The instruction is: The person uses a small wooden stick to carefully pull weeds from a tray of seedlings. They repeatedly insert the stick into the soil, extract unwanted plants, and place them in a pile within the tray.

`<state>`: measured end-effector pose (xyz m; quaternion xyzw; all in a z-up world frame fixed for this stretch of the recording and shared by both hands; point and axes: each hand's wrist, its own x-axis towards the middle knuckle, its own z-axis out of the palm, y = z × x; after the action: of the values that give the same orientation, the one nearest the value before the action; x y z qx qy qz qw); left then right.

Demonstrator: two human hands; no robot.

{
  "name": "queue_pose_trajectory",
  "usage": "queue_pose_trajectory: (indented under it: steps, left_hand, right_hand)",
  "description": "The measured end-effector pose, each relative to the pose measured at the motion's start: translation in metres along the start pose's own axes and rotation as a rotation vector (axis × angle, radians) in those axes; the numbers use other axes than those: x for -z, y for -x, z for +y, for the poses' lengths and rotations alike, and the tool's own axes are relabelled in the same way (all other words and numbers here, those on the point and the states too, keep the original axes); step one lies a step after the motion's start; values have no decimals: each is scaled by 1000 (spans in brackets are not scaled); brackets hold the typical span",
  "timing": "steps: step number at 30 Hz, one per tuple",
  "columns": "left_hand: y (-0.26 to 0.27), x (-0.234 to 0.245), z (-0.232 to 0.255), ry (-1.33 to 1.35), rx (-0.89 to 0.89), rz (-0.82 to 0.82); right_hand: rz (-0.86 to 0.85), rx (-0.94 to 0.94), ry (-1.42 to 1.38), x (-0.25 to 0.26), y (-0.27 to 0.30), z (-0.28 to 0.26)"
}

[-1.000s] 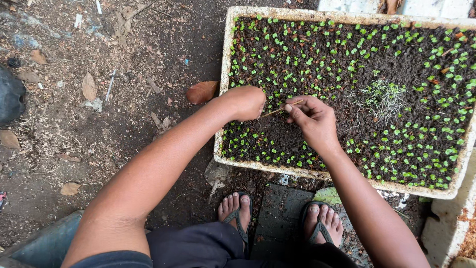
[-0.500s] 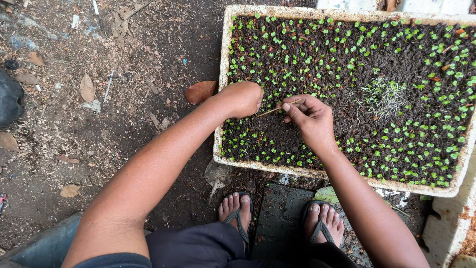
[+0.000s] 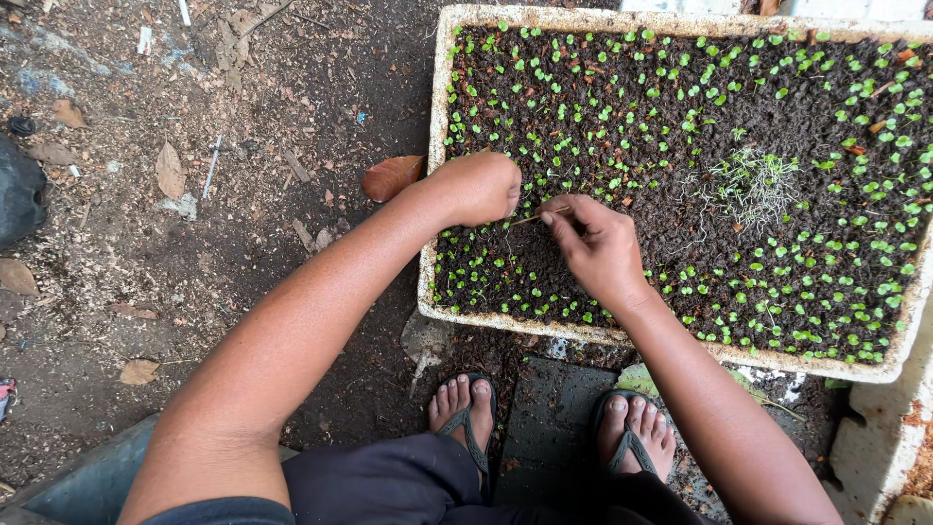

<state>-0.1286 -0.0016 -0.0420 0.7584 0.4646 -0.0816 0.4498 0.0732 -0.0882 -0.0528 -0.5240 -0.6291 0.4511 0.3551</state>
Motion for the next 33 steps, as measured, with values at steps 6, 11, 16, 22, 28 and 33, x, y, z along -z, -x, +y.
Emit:
queue_pose_trajectory:
  steps: [6, 11, 16, 22, 28, 33]
  left_hand:
    - [-1, 16, 16, 130, -79, 90]
    - [10, 40, 48, 168, -100, 175]
    - [-3, 38, 62, 208, -150, 345]
    - [-37, 38, 137, -212, -1, 328]
    - [-130, -27, 155, -1206, -220, 466]
    - [-189, -84, 174, -1171, -333, 629]
  right_hand:
    - [22, 192, 107, -7, 1, 4]
    - [142, 99, -18, 19, 9, -9]
    - [315, 9, -20, 123, 14, -28]
    - [238, 178, 196, 252, 2, -100]
    - [-20, 685, 714, 208, -46, -173]
    - [-469, -288, 350, 90, -61, -285]
